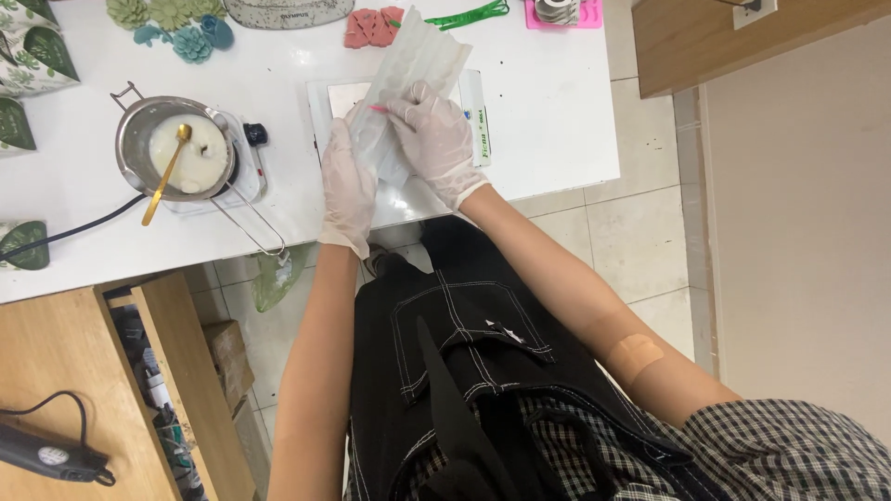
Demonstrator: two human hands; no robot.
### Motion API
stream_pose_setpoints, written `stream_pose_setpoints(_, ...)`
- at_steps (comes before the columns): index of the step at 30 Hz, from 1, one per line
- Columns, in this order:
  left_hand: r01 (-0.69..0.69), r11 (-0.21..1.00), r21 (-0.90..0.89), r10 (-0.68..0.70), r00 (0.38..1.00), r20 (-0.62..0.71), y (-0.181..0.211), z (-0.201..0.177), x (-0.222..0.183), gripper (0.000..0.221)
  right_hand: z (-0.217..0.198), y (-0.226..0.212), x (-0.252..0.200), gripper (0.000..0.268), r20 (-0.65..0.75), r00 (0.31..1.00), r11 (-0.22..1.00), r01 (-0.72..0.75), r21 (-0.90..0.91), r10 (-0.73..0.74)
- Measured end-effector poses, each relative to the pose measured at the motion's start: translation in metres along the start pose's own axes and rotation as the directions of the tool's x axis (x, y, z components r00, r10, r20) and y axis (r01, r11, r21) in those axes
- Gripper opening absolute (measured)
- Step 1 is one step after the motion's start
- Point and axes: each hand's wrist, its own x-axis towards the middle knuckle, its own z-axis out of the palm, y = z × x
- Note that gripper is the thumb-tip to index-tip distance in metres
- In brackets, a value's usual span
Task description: Preparing or cleaning a white candle mold using a small pink scraper tool.
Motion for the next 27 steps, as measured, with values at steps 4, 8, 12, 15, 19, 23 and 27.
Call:
stream_pose_setpoints(4, 0.052, 0.991, -0.124, -0.054, 0.999, -0.006, 0.002, 0.001, 0.001, 0.048, 0.000, -0.005, -0.006, 0.017, -0.003, 1.000, 1.000, 0.016, -0.018, -0.016)
stream_pose_setpoints(8, 0.072, 0.962, -0.264, -0.075, 0.997, -0.002, 0.004, 0.003, 0.002, 0.058, -0.002, -0.014, -0.012, 0.019, 0.042, 0.994, 0.995, 0.098, -0.004, -0.098)
stream_pose_setpoints(12, 0.191, 0.667, -0.720, -0.196, 0.977, 0.078, -0.013, 0.004, 0.003, 0.066, 0.001, -0.007, -0.009, 0.014, 0.045, 0.996, 0.997, 0.080, -0.016, -0.079)
stream_pose_setpoints(15, 0.225, 0.612, -0.758, -0.269, 0.961, 0.068, -0.024, 0.003, 0.005, 0.073, 0.003, -0.009, -0.010, 0.014, 0.039, 0.996, 0.997, 0.082, 0.002, -0.082)
stream_pose_setpoints(19, 0.222, 0.608, -0.762, -0.264, 0.962, 0.070, -0.037, 0.001, 0.004, 0.073, -0.004, -0.018, -0.013, 0.020, 0.059, 0.988, 0.989, 0.139, 0.044, -0.141)
stream_pose_setpoints(23, 0.223, 0.611, -0.760, -0.257, 0.963, 0.076, -0.030, 0.002, 0.006, 0.073, 0.002, -0.013, -0.012, 0.017, 0.060, 0.992, 0.994, 0.112, -0.009, -0.111)
stream_pose_setpoints(27, 0.246, 0.604, -0.758, -0.306, 0.950, 0.064, -0.033, 0.002, 0.006, 0.072, 0.000, -0.020, -0.021, 0.024, 0.039, 0.986, 0.986, 0.164, 0.016, -0.164)
